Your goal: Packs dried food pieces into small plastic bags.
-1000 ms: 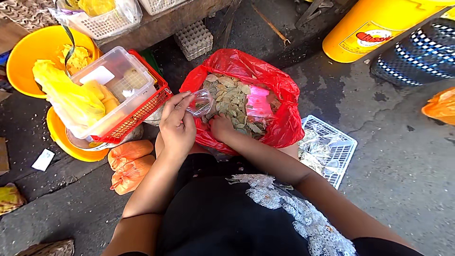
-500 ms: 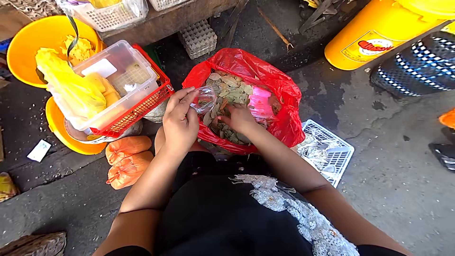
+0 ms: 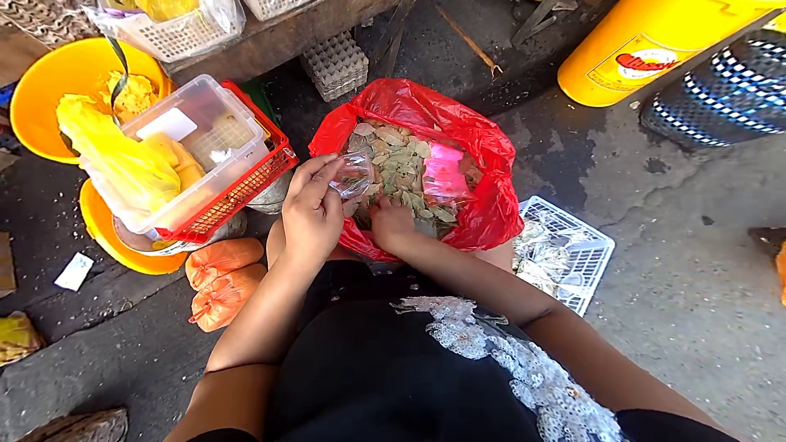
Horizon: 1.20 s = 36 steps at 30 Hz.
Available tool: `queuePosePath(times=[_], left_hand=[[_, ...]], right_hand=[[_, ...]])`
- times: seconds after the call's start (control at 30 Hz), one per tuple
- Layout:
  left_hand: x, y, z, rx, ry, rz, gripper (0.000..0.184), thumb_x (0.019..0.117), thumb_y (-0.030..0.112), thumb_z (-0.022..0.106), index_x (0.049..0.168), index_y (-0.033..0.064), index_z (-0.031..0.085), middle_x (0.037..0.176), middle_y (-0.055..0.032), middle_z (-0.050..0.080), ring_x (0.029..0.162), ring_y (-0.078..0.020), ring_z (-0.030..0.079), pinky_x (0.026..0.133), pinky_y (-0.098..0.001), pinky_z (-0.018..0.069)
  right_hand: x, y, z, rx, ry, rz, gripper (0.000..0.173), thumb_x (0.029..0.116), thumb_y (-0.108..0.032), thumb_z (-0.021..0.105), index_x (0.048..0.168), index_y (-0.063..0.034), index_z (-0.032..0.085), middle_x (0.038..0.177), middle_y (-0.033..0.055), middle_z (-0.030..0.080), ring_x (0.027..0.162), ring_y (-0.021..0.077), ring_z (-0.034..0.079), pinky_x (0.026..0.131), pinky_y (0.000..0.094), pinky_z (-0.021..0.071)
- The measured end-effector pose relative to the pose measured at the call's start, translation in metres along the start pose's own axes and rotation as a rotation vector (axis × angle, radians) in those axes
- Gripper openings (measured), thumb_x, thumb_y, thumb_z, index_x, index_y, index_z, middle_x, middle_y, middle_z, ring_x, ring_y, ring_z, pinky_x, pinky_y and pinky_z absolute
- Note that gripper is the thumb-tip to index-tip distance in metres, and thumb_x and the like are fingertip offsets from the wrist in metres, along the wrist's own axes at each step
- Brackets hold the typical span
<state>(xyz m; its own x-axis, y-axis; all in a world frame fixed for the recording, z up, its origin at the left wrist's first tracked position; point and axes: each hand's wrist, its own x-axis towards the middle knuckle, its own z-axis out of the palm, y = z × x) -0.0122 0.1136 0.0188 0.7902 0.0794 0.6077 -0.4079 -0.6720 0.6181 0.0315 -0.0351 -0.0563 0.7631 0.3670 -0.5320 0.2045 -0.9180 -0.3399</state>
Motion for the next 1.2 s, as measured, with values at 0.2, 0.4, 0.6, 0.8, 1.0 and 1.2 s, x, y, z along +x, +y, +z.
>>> queuePosePath(times=[0.2, 0.4, 0.6, 0.8, 1.0, 1.2], left_hand=[[0.001, -0.004, -0.002, 0.015, 0.02, 0.004, 0.033, 0.094, -0.007, 0.048, 0.115, -0.0054, 0.073, 0.126, -0.019, 0.067, 0.116, -0.0166, 0.065, 0.099, -0.0232, 0.0513], [0.0, -0.008, 0.001, -0.008, 0.024, -0.028, 0.031, 0.0944, -0.008, 0.049, 0.115, -0.006, 0.072, 0.125, -0.0189, 0.068, 0.118, -0.0168, 0.064, 0.101, -0.024, 0.0499], [0.001, -0.009, 0.012, -0.011, -0.031, -0.011, 0.029, 0.0955, -0.005, 0.052, 0.114, -0.0041, 0.074, 0.123, -0.019, 0.069, 0.113, -0.0176, 0.066, 0.096, -0.0247, 0.0529], [-0.002, -0.013, 0.01, 0.152, -0.245, -0.137, 0.028, 0.095, -0.004, 0.055, 0.113, 0.0013, 0.077, 0.12, -0.0157, 0.072, 0.108, -0.0257, 0.07, 0.093, -0.0388, 0.0571], [0.002, -0.008, 0.007, 0.217, -0.332, -0.181, 0.028, 0.0959, 0.0, 0.06, 0.12, 0.0028, 0.073, 0.133, -0.0169, 0.063, 0.108, -0.0257, 0.069, 0.089, -0.0394, 0.0587], [0.006, -0.006, 0.0, 0.199, -0.23, -0.148, 0.026, 0.096, -0.003, 0.055, 0.109, 0.0002, 0.076, 0.122, -0.0162, 0.07, 0.113, -0.024, 0.068, 0.097, -0.0355, 0.0551]], right_hand=[[0.019, 0.023, -0.006, 0.182, 0.057, -0.129, 0.026, 0.0977, -0.021, 0.067, 0.114, -0.0035, 0.074, 0.129, 0.0227, 0.064, 0.122, 0.0422, 0.06, 0.1, 0.063, 0.0489], [-0.013, 0.035, -0.051, 0.147, 0.262, -0.111, 0.023, 0.0981, -0.024, 0.069, 0.104, -0.0031, 0.075, 0.116, 0.0208, 0.068, 0.114, 0.0412, 0.063, 0.092, 0.0631, 0.0521], [-0.014, 0.035, -0.049, 0.015, 0.135, 0.019, 0.032, 0.0957, -0.026, 0.072, 0.116, -0.0018, 0.072, 0.129, 0.0231, 0.062, 0.123, 0.0438, 0.058, 0.097, 0.0631, 0.0503], [-0.005, 0.029, -0.021, 0.028, 0.049, 0.018, 0.034, 0.1014, -0.028, 0.063, 0.122, -0.0018, 0.07, 0.133, 0.0228, 0.062, 0.128, 0.0426, 0.056, 0.101, 0.0625, 0.048], [0.004, 0.034, -0.008, -0.02, 0.066, -0.041, 0.033, 0.1022, -0.026, 0.061, 0.125, -0.004, 0.07, 0.133, 0.0191, 0.064, 0.131, 0.0404, 0.055, 0.105, 0.061, 0.0454], [-0.02, 0.055, -0.024, 0.363, 0.299, -0.064, 0.043, 0.0987, -0.029, 0.07, 0.128, 0.0013, 0.066, 0.123, 0.0244, 0.068, 0.119, 0.0421, 0.063, 0.103, 0.062, 0.0477]])
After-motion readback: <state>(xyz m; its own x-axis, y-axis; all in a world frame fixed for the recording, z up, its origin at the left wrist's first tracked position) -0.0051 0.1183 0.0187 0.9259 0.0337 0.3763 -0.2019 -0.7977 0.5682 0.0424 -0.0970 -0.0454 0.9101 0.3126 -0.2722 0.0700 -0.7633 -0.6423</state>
